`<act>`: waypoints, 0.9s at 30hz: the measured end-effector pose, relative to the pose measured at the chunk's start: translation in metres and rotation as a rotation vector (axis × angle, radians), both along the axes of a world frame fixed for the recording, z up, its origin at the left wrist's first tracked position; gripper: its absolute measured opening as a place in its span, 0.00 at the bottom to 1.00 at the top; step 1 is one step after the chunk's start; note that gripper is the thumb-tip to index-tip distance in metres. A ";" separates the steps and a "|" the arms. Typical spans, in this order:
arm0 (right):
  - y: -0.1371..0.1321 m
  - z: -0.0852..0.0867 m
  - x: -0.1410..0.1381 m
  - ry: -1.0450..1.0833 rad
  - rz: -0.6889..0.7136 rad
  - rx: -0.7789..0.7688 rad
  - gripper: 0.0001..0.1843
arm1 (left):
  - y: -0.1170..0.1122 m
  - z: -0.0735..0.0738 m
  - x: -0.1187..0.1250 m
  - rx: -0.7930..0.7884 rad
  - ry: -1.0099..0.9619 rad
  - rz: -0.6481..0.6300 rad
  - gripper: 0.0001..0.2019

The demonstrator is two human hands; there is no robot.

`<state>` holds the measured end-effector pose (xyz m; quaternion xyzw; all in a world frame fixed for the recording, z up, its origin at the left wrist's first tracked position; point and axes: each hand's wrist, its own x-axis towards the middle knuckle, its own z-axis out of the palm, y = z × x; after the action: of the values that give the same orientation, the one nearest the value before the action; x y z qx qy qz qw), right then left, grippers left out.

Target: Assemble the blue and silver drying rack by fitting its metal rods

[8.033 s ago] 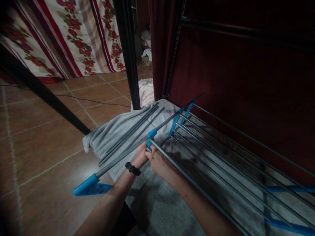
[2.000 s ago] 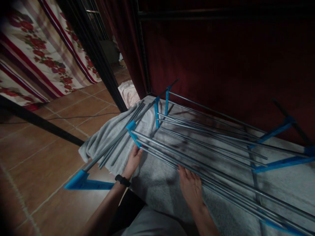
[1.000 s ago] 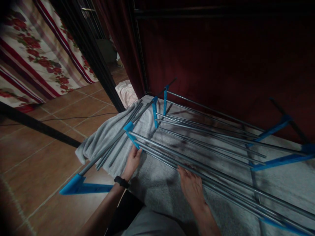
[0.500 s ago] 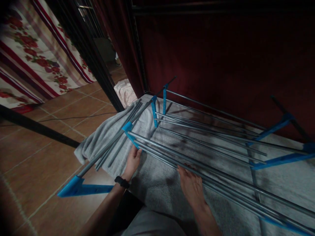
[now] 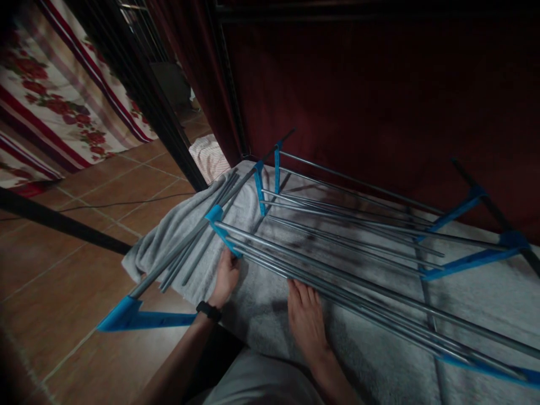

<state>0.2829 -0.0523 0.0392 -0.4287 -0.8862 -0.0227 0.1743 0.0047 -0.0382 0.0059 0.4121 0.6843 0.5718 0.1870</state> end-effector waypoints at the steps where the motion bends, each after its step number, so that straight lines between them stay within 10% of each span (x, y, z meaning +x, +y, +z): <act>1: 0.003 -0.006 -0.003 -0.029 -0.041 -0.006 0.21 | 0.000 0.000 0.000 -0.020 0.026 0.021 0.21; 9: 0.028 -0.029 -0.008 -0.104 -0.111 -0.100 0.18 | 0.007 -0.001 -0.006 -0.116 0.107 0.093 0.11; 27: 0.028 -0.026 0.003 -0.099 -0.092 -0.122 0.18 | 0.004 0.007 0.000 -0.154 0.092 0.096 0.05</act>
<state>0.2856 -0.0240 0.0132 -0.4772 -0.8728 0.0022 0.1027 0.0044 -0.0347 0.0128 0.3890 0.7531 0.5062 0.1589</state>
